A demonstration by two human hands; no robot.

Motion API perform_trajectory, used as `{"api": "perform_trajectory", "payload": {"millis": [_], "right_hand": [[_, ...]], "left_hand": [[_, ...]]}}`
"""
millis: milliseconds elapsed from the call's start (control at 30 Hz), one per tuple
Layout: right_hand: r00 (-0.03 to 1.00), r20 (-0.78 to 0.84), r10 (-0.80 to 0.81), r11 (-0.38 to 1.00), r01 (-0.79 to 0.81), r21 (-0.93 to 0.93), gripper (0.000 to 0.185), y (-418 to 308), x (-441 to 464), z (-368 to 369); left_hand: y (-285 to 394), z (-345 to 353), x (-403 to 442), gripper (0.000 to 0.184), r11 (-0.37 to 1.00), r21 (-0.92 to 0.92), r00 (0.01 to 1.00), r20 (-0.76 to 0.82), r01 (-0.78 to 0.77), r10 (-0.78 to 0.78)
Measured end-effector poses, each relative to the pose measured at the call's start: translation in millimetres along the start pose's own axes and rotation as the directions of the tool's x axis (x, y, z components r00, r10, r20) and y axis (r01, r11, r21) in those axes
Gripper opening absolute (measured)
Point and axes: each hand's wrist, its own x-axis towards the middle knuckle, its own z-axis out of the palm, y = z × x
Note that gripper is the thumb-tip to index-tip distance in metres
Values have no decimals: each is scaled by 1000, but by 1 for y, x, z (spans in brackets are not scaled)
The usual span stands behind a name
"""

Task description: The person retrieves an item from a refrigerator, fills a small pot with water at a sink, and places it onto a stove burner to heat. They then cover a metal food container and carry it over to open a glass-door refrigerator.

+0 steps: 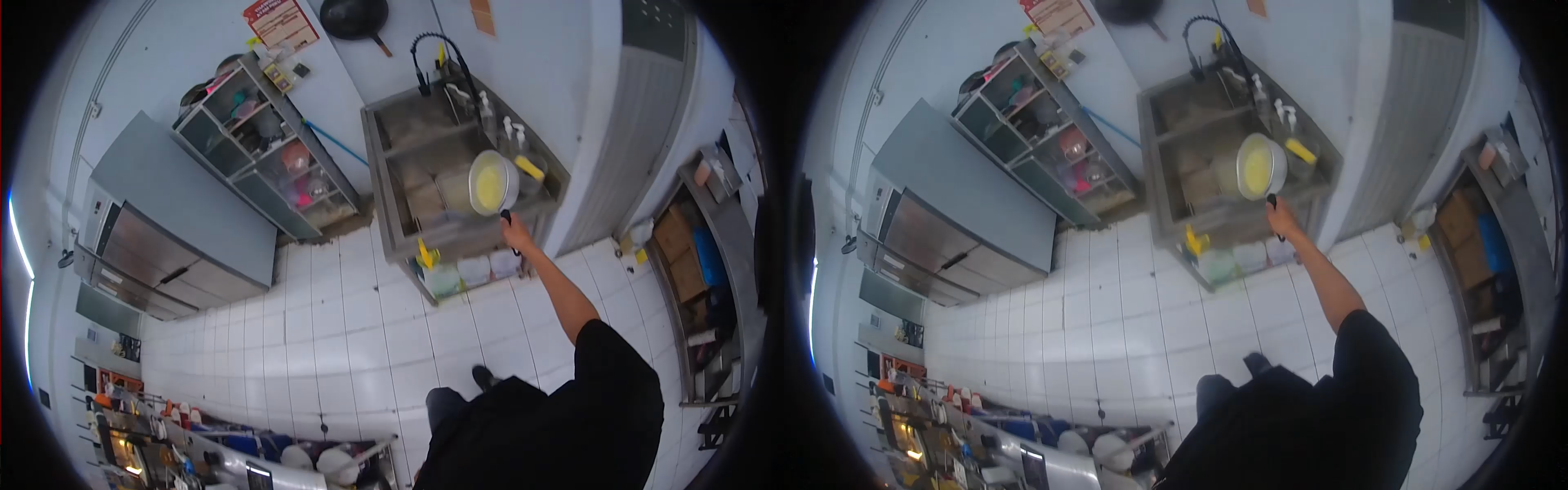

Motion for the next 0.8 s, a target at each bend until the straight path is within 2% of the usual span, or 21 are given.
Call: {"api": "perform_trajectory", "payload": {"millis": [33,100,167,267,367,433,467,500,533,567,600,633,700,733,767,800], "right_hand": [[996,-65,-54,992,46,-120,29,27,51,19],[995,-75,-67,968,46,-248,31,26,98,50],[1000,18,24,963,-18,-269,35,-2,115,63],[926,-71,-370,817,288,-500,31,82,201,127],[991,12,-132,837,118,-535,34,69,211,160],[997,-72,-37,793,-15,-609,34,7,213,171],[995,-93,44,754,-94,-650,34,-10,198,181],[989,-88,-122,723,28,-691,39,-9,196,184],[994,-108,-25,702,-59,-710,39,-17,183,197],[988,-145,44,678,-136,-723,39,-38,189,201],[976,-197,91,649,-208,-732,38,-56,207,200],[962,-271,43,661,-231,-714,37,-55,218,207],[919,-395,5,797,-242,-554,32,-47,240,225],[890,-455,-6,851,-234,-469,29,-41,252,233],[888,-427,168,949,-263,-173,28,-44,264,240],[882,-347,320,947,-287,144,28,-64,270,247]], "left_hand": [[30,-3,12,44,1000,12,1000,6,-14,14],[89,-15,37,41,998,49,999,6,-44,44],[143,-33,66,39,993,99,998,0,-62,63],[230,-74,120,36,982,170,997,5,-78,79],[319,-127,177,32,965,242,995,-3,-98,102],[390,-176,221,30,931,335,988,-15,-143,157],[433,-203,251,29,840,492,965,2,-228,261],[478,-232,290,28,676,664,918,38,-318,394],[530,-252,320,27,567,734,857,38,-373,515],[602,-231,323,30,839,266,861,-56,-475,506],[677,-203,327,31,805,264,817,-88,-532,569],[748,-177,326,32,766,245,785,-33,-594,619],[854,-111,319,31,630,54,632,84,-775,771],[900,-69,294,29,616,71,619,149,-785,772],[936,-30,296,30,589,-9,564,278,-808,777],[964,11,278,33,587,-25,521,431,-809,737]]}}
